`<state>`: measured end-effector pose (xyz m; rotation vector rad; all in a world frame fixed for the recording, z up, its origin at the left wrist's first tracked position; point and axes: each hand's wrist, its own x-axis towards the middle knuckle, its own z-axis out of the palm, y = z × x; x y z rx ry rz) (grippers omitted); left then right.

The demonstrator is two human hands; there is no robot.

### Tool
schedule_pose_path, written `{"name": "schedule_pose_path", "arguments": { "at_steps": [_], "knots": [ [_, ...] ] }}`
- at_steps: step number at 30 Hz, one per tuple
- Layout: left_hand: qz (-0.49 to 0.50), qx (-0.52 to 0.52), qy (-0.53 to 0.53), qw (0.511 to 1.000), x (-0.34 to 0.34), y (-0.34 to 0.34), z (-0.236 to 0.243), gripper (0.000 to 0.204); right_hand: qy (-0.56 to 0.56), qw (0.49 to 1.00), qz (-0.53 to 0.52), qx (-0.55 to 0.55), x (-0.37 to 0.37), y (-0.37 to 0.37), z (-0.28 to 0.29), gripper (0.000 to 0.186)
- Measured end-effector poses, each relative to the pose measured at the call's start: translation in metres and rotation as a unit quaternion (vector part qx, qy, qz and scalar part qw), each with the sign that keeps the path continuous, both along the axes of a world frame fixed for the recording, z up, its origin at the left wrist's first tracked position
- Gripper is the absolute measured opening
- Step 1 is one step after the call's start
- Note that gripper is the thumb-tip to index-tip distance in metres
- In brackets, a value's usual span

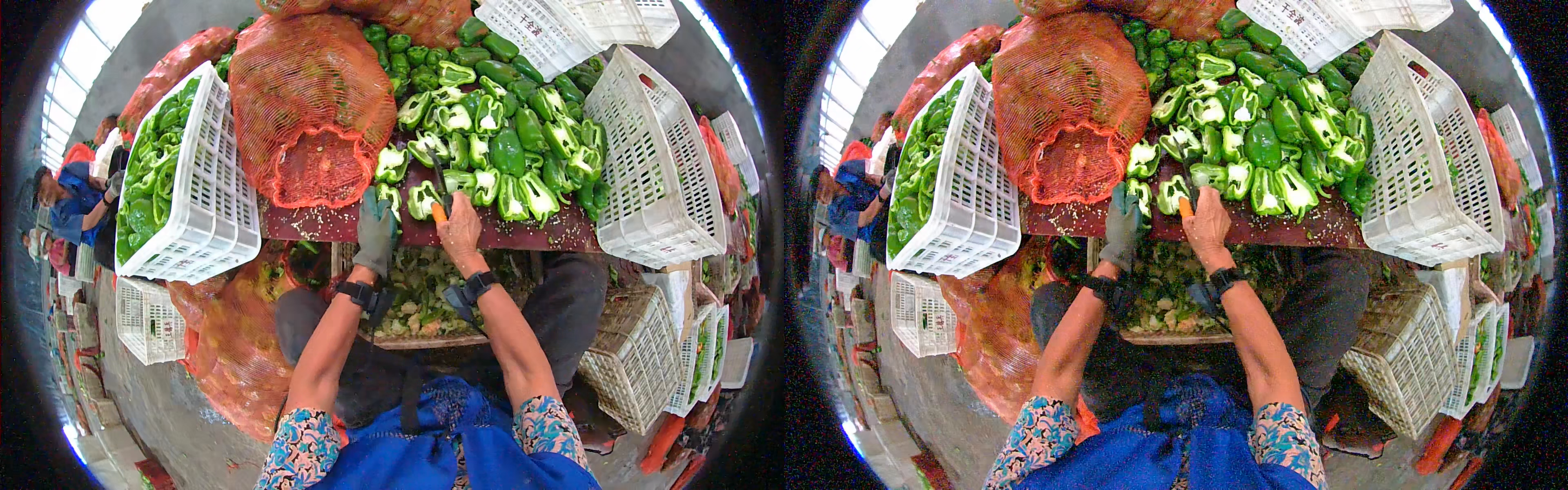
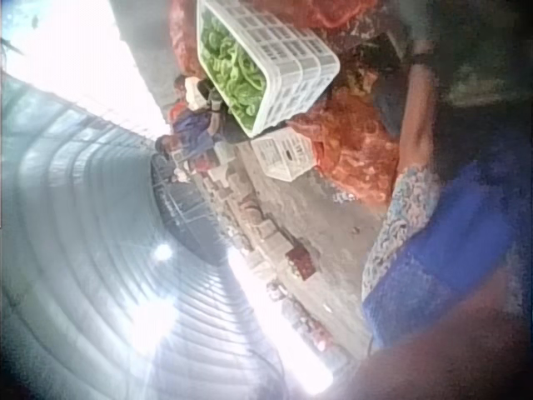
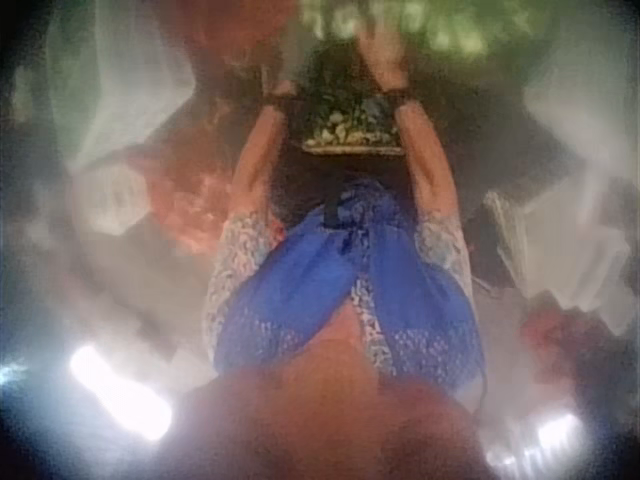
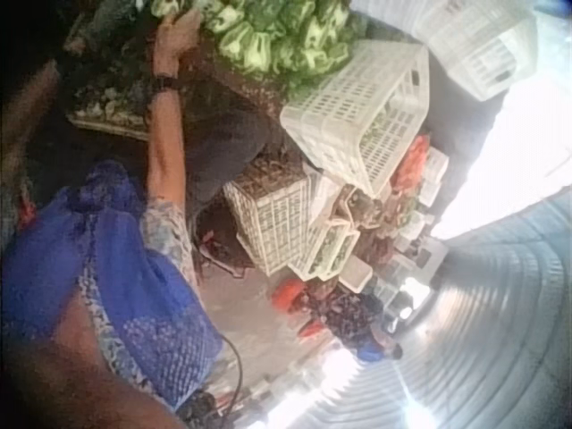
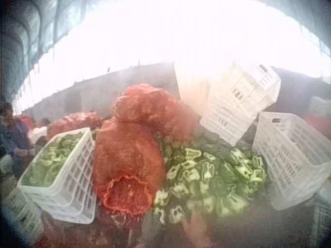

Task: The person takes green peppers from a large mesh bag, cuts them into sections with a knife, and places the cut pieces into a crate.

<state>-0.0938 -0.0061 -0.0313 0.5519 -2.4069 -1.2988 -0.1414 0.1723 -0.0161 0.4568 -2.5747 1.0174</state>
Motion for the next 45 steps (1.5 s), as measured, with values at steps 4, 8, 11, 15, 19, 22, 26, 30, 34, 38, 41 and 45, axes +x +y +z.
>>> {"name": "schedule_pose_path", "arguments": {
  "at_steps": [4, 8, 11, 15, 19, 22, 26, 30, 34, 38, 41, 45],
  "knots": [
    [-0.051, -0.156, 0.009, 0.986, -0.002, 0.006, -0.001, 0.063, 0.021, 0.997, 0.001, -0.070, 0.000, -0.020, -0.015, 0.027],
    [-0.020, 0.022, 0.068, 0.997, -0.001, 0.015, 0.002, 0.052, -0.036, 0.984, 0.025, -0.175, 0.010, -0.025, 0.001, 0.028],
    [-0.027, 0.064, 0.088, 0.994, -0.003, 0.033, 0.011, 0.049, -0.013, 0.977, 0.027, -0.211, 0.011, -0.010, 0.026, 0.028],
    [-0.084, 0.108, 0.132, 0.982, -0.035, 0.076, 0.042, 0.046, 0.025, 0.981, -0.005, -0.191, -0.021, 0.030, 0.055, 0.031],
    [-0.193, 0.466, 0.149, 0.850, -0.108, 0.141, 0.093, 0.051, 0.095, 0.978, -0.064, -0.174, -0.084, 0.078, 0.095, 0.029],
    [-0.287, 0.481, 0.129, 0.819, -0.147, 0.154, 0.127, 0.060, 0.162, 0.970, -0.154, -0.093, -0.130, 0.108, 0.133, 0.025],
    [-0.212, 0.161, 0.167, 0.949, -0.150, 0.131, 0.121, 0.064, 0.118, 0.982, -0.139, -0.055, -0.120, 0.113, 0.138, 0.020],
    [-0.026, 0.195, 0.168, 0.966, -0.108, 0.037, 0.065, 0.040, -0.001, 0.995, 0.005, -0.100, -0.055, 0.061, 0.072, 0.019],
    [0.176, -0.009, 0.012, 0.984, -0.083, -0.067, 0.042, 0.031, -0.047, 0.996, 0.063, -0.039, -0.019, 0.030, 0.011, 0.026],
    [0.062, -0.318, -0.171, 0.930, -0.091, -0.112, 0.049, 0.033, -0.027, 0.997, 0.073, -0.007, -0.015, 0.032, -0.009, 0.028],
    [-0.022, -0.462, -0.164, 0.871, -0.103, -0.118, 0.048, 0.046, -0.017, 0.996, 0.082, 0.004, -0.022, 0.032, -0.010, 0.027],
    [0.022, -0.361, -0.061, 0.930, -0.129, -0.124, 0.028, 0.058, -0.020, 0.997, 0.079, 0.004, -0.027, 0.030, -0.011, 0.028]
  ]
}}
